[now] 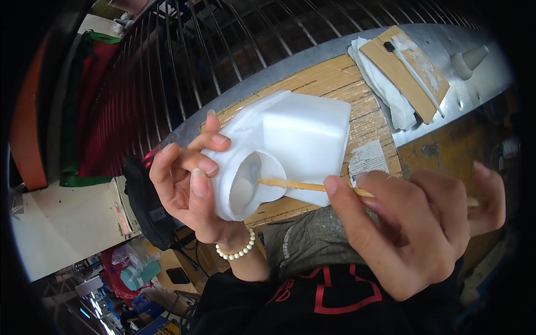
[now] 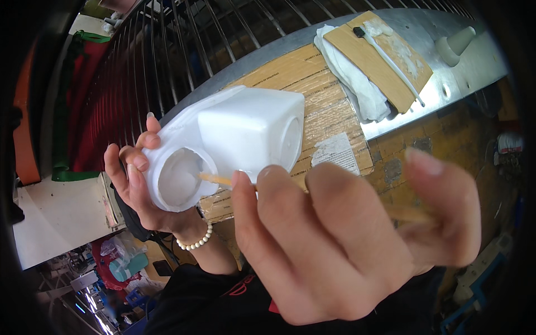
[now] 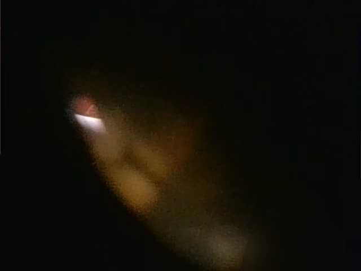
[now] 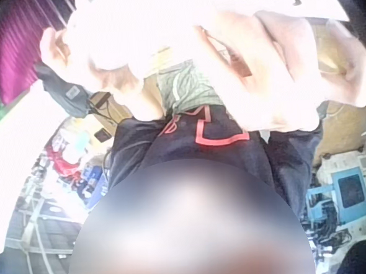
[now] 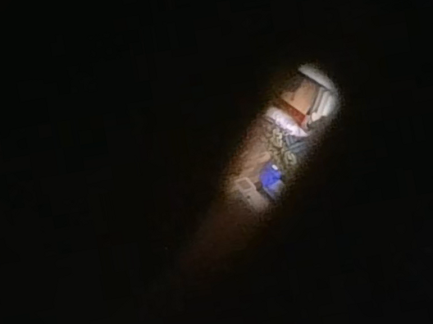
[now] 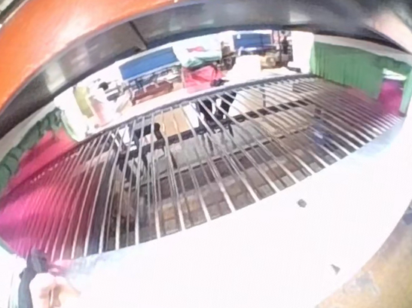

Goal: The person stirs a white paste inside a plastic container using a wooden stick, repeatedly scraping the sides and bottom to blend the contents. The person then places the container down and retrieves a bag of snacks from a backpack.

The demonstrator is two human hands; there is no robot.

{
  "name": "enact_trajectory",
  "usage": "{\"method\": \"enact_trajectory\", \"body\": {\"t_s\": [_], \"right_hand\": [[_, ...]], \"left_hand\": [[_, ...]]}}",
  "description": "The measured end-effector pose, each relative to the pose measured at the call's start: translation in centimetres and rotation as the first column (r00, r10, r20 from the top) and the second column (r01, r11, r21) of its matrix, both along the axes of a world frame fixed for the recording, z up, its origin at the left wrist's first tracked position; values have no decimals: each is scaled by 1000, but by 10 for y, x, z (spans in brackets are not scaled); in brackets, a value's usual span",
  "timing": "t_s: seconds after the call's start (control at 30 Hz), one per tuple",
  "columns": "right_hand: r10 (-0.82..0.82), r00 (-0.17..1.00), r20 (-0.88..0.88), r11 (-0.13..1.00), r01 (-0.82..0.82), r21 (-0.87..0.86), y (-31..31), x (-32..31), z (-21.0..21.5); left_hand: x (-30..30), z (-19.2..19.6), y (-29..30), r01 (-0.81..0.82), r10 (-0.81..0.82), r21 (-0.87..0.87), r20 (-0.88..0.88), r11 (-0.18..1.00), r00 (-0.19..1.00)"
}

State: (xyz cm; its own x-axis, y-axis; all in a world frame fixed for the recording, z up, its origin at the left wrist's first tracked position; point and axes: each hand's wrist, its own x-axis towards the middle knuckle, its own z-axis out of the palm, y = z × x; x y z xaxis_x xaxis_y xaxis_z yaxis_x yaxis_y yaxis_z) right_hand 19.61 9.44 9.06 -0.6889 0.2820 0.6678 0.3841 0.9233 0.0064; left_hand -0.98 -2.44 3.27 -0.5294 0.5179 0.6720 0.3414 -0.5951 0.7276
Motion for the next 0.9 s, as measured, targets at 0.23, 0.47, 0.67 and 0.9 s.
{"method": "enact_trajectory", "body": {"t_s": [0.23,0.47,0.67,0.9], "right_hand": [[37,998,59,996,-32,-87,-13,10,3],[190,980,60,922,-157,-353,-1,9,-6],[252,959,-132,787,-282,-548,-17,1,-41],[132,905,-405,366,-424,-828,-72,-25,-69]], "left_hand": [[9,1,2,-102,102,2,3,995,995],[17,-3,0,-224,222,32,51,974,974],[13,-6,-3,-201,193,84,91,976,977],[17,-8,0,-524,477,40,359,851,803]]}}
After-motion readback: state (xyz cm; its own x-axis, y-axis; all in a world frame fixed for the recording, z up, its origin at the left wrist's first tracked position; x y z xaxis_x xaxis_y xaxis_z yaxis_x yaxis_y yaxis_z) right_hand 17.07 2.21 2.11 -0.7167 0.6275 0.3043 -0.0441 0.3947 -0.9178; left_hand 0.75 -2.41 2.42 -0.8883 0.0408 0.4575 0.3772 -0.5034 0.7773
